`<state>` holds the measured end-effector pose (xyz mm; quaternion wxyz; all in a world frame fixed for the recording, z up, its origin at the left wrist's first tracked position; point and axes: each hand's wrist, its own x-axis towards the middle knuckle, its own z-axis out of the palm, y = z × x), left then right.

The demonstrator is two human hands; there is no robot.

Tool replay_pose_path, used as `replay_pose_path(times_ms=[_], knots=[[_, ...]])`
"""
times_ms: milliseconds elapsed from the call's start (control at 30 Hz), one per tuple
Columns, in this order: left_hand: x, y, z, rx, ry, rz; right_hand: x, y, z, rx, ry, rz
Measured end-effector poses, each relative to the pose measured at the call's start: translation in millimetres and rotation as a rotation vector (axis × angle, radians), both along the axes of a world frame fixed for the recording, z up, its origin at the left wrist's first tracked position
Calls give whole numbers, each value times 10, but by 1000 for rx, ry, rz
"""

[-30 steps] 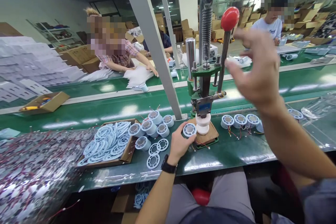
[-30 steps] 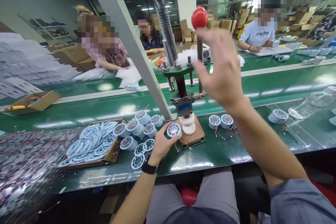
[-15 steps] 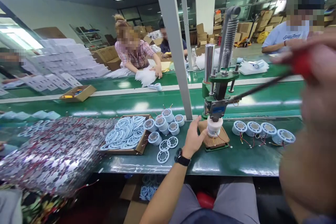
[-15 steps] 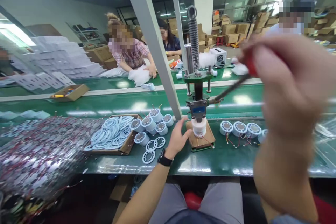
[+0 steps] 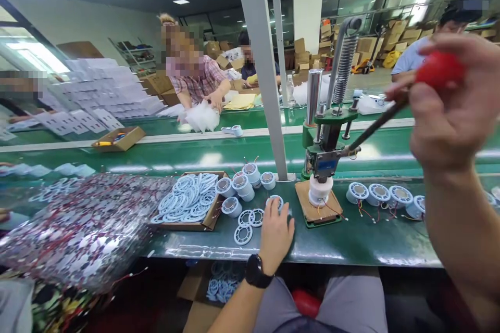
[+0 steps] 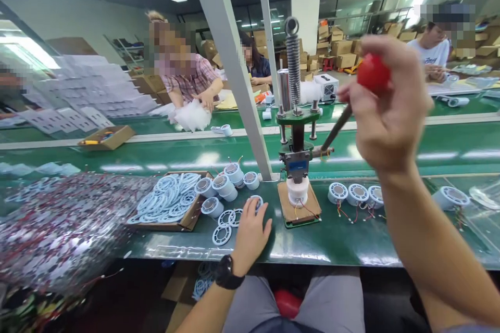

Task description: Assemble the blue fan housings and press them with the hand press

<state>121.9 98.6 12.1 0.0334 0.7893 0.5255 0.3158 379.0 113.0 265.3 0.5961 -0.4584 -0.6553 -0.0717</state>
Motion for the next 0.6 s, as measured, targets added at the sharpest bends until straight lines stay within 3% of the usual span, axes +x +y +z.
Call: replay_pose_path(times_ms=[67, 133, 200, 267, 333, 400, 500, 600], knots=[[53, -126, 23, -2, 13, -78, -7, 291, 112, 60, -29, 111], [-4, -188, 40, -13, -15, -153, -73, 412, -82, 72, -21, 98], [-185, -172, 34, -10, -47, -112, -177, 375, -556, 122, 82, -18], [-454, -90, -8, 0, -38, 13, -305, 257, -1178, 195, 174, -105], [-725, 29, -84, -7, 6, 82, -456, 145, -1778, 96, 153, -110], [-918, 147, -177, -33, 48, 51, -609, 99, -2229, -88, 89, -100], [-999, 251, -284, -57, 94, -2, -758, 145, -2571, -214, 55, -157], [-912, 221, -305, -51, 105, 3, -731, 181, -2643, -228, 54, -287]])
